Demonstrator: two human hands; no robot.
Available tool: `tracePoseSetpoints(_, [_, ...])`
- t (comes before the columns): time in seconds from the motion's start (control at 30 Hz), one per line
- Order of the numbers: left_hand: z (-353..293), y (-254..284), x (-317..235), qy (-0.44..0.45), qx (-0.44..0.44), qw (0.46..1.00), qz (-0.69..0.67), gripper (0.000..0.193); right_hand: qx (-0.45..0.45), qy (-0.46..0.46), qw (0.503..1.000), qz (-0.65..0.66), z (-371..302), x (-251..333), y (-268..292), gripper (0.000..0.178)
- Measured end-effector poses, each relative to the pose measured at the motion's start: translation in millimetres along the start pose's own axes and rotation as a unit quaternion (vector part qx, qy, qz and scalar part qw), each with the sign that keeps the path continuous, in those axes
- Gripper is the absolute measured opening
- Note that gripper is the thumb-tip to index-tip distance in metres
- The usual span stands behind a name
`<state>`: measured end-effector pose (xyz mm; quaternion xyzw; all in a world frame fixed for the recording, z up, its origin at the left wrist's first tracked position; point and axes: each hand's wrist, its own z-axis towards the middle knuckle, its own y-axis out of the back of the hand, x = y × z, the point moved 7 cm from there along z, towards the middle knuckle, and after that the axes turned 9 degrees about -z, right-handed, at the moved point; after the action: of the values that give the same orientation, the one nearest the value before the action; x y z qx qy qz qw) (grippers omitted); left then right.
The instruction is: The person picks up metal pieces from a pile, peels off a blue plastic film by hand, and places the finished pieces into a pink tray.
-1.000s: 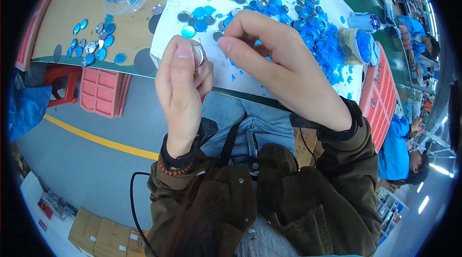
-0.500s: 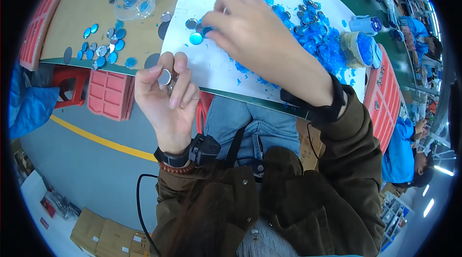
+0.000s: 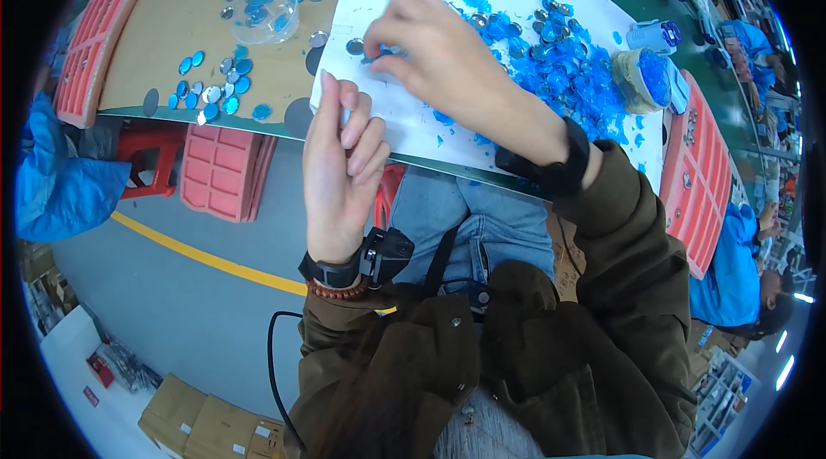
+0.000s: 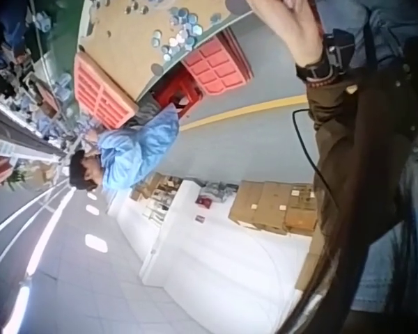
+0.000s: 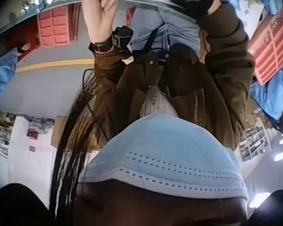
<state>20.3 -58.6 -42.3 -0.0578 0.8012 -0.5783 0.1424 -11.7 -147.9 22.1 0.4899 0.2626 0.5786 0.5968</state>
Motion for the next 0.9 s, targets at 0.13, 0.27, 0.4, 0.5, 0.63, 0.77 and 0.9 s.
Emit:
tracePoseSetpoints(0.13, [-2.1, -10.1, 9.2, -0.008, -0.022, 0.984, 0.177, 0.033, 0.020, -0.146, 0.947, 0.285, -13.1, -14.2, 27.3, 0.012])
tracePoseSetpoints(0.27, [0.2, -26.9, 26.5, 0.039, 0.017, 0.972, 0.230, 0.030, -0.038, -0.041, 0.972, 0.230, -30.1, -5.5, 48.4, 0.010])
tracePoseSetpoints(0.4, [1.3, -36.0, 26.9, 0.002, 0.028, 0.963, 0.267, 0.028, -0.056, -0.036, 0.969, 0.240, -38.0, -8.5, 54.5, 0.009])
tracePoseSetpoints(0.5, [1.1, -38.4, 22.9, -0.063, -0.006, 0.954, 0.294, 0.028, -0.012, -0.183, 0.913, 0.365, -48.6, -13.1, 45.3, 0.009])
tracePoseSetpoints(0.63, [0.7, -43.1, 26.3, -0.112, -0.051, 0.939, 0.321, 0.028, 0.062, -0.227, 0.898, 0.371, -51.5, -6.7, 33.7, 0.009])
tracePoseSetpoints(0.77, [2.6, -39.7, 28.7, -0.078, -0.041, 0.954, 0.286, 0.026, 0.052, -0.149, 0.934, 0.322, -47.3, -5.0, 33.7, 0.011])
tracePoseSetpoints(0.9, [5.2, -35.9, 35.2, -0.022, -0.014, 0.973, 0.230, 0.026, 0.045, -0.101, 0.946, 0.305, -46.0, -9.2, 37.5, 0.012])
